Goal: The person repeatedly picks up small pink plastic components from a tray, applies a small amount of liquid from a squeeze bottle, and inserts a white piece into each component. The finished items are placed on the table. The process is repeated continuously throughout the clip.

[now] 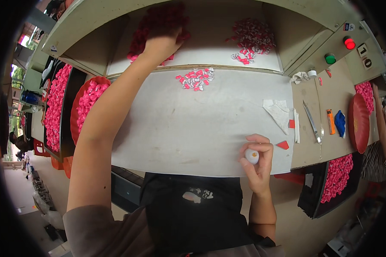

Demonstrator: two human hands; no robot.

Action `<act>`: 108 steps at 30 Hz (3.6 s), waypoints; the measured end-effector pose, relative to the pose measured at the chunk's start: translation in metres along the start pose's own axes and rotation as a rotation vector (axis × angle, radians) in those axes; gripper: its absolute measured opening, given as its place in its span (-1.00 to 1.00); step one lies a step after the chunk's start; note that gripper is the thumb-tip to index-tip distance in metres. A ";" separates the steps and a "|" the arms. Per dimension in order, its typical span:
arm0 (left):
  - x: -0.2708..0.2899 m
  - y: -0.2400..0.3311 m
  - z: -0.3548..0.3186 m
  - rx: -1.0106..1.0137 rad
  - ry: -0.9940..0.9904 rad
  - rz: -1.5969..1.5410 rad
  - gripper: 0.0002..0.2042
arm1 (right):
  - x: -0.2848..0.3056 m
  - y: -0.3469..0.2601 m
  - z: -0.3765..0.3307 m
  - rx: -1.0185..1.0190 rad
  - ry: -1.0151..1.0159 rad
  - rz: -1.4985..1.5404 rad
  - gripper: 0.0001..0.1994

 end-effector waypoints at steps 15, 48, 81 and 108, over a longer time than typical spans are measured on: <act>0.081 0.127 -0.167 0.838 -0.439 -2.357 -0.85 | -0.031 -0.035 0.012 -0.104 0.066 0.107 -0.59; 0.106 0.150 -0.200 0.428 -0.188 -1.692 -0.70 | -0.060 -0.050 -0.005 0.518 0.039 -0.253 -0.54; 0.106 0.155 -0.201 0.413 -0.201 -1.636 -0.73 | -0.065 -0.052 -0.008 0.470 0.032 -0.333 -0.58; 0.100 0.118 -0.213 0.604 -0.031 -1.613 -0.72 | -0.042 0.017 0.161 -0.283 -0.265 -0.226 -0.72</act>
Point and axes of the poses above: each hand's wrist, its own z-axis towards the middle knuckle, its own x-axis out of the back of the hand, y = z × x, the point moved 2 cm from there along z, towards the middle knuckle, and after that the axes turned 3 degrees about -y, right-handed, at the moved point
